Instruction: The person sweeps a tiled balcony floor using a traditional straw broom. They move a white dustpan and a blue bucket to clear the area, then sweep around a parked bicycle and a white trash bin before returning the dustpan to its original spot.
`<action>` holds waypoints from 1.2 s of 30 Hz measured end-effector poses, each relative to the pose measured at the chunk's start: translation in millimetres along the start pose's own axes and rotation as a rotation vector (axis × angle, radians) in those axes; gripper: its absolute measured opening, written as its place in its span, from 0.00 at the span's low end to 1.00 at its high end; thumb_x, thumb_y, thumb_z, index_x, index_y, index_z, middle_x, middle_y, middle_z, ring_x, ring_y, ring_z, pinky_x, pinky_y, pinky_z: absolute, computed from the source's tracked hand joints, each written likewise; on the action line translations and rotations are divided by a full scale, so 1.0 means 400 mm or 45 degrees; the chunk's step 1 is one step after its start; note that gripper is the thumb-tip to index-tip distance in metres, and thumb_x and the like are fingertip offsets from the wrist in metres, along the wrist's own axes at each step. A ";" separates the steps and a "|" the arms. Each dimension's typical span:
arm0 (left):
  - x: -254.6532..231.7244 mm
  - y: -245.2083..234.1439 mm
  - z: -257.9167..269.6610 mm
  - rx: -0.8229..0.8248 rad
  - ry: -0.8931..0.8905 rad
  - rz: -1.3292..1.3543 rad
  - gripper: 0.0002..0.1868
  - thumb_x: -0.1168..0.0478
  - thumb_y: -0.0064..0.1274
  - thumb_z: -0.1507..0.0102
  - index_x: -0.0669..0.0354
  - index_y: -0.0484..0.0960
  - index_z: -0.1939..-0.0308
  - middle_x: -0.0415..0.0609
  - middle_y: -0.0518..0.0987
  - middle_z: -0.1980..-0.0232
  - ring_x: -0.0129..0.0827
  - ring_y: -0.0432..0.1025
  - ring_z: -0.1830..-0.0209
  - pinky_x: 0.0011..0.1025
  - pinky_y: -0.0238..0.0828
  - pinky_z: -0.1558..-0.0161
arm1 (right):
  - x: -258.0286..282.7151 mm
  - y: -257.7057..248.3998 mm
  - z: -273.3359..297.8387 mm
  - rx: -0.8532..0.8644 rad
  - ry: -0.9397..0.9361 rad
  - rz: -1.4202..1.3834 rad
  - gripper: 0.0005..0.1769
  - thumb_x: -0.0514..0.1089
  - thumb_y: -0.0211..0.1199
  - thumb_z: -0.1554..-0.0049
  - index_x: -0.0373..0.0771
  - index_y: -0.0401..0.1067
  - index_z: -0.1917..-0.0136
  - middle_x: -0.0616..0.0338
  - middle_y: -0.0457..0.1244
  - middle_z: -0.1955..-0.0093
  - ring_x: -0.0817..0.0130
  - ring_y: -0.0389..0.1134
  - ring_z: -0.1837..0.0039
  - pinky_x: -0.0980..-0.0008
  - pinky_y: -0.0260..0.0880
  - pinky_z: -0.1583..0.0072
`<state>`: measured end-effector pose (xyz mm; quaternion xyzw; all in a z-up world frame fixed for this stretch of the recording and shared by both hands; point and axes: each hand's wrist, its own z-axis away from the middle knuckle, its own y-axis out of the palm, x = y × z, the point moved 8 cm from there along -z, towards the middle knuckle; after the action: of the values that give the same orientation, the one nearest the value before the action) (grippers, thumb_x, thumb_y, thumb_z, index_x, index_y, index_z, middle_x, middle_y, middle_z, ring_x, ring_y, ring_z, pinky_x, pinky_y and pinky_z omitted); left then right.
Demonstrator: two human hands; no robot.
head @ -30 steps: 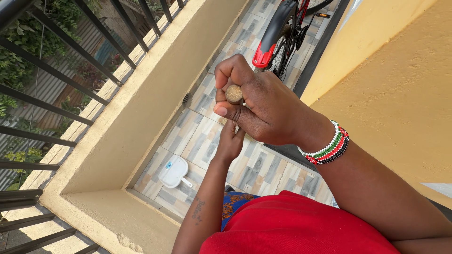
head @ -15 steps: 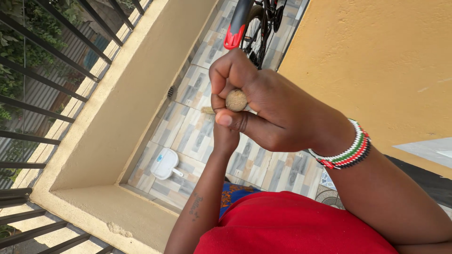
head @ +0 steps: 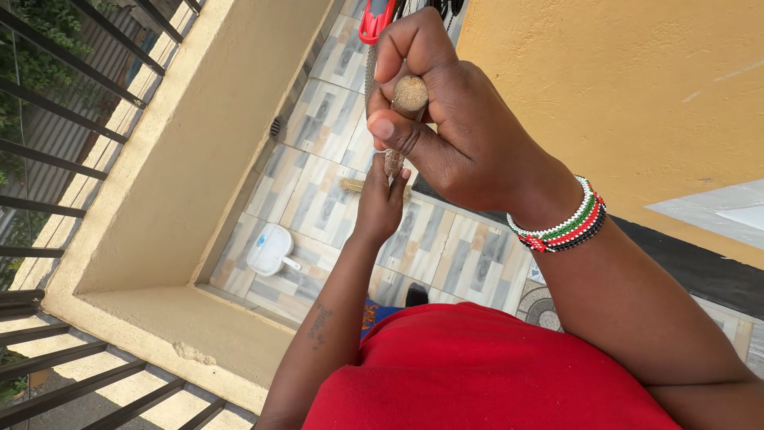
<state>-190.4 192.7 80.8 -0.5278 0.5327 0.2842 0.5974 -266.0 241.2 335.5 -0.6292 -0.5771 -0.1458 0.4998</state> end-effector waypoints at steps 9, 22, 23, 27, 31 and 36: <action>-0.083 -0.099 -0.016 -0.306 0.203 -0.219 0.18 0.59 0.60 0.36 0.61 0.75 0.47 0.58 0.80 0.55 0.53 0.74 0.52 0.45 0.69 0.52 | 0.097 0.029 -0.063 0.083 -0.008 0.024 0.19 0.48 0.62 0.31 0.40 0.54 0.40 0.63 0.63 0.55 0.79 0.68 0.55 0.79 0.70 0.51; -0.097 -0.230 -0.114 -0.473 0.213 0.112 0.14 0.60 0.69 0.44 0.62 0.84 0.59 0.52 0.82 0.59 0.48 0.74 0.56 0.41 0.68 0.54 | 0.090 0.111 -0.265 0.037 0.248 0.178 0.10 0.40 0.59 0.33 0.38 0.60 0.44 0.59 0.60 0.53 0.75 0.64 0.51 0.72 0.70 0.48; -0.090 -0.226 -0.124 -0.465 0.220 0.132 0.14 0.60 0.69 0.43 0.62 0.84 0.58 0.52 0.83 0.59 0.48 0.73 0.57 0.41 0.68 0.55 | 0.084 0.114 -0.272 0.028 0.269 0.223 0.10 0.40 0.60 0.34 0.38 0.60 0.46 0.60 0.61 0.53 0.75 0.64 0.51 0.72 0.70 0.49; -0.062 -0.190 -0.211 -0.254 0.172 0.355 0.10 0.62 0.63 0.40 0.63 0.83 0.58 0.51 0.82 0.58 0.43 0.76 0.56 0.37 0.73 0.56 | 0.072 0.116 -0.307 0.025 0.346 0.368 0.10 0.41 0.61 0.36 0.39 0.61 0.49 0.61 0.63 0.57 0.73 0.66 0.54 0.70 0.69 0.52; -0.048 -0.161 -0.321 -0.188 0.201 0.454 0.10 0.61 0.57 0.38 0.65 0.82 0.57 0.49 0.82 0.56 0.36 0.78 0.55 0.31 0.74 0.56 | 0.024 0.102 -0.315 0.064 0.554 0.511 0.10 0.43 0.62 0.39 0.41 0.61 0.52 0.61 0.66 0.63 0.69 0.68 0.60 0.66 0.67 0.57; -0.026 -0.067 -0.457 0.005 0.188 0.861 0.13 0.59 0.55 0.36 0.64 0.79 0.52 0.50 0.79 0.51 0.35 0.75 0.52 0.31 0.73 0.52 | -0.047 0.102 -0.320 0.174 0.815 0.647 0.10 0.44 0.63 0.41 0.44 0.62 0.53 0.55 0.65 0.63 0.57 0.66 0.63 0.61 0.64 0.57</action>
<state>-230.7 17.0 122.0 -0.3393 0.7199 0.4260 0.4303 -185.7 134.9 360.9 -0.6400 -0.2271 -0.1676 0.7146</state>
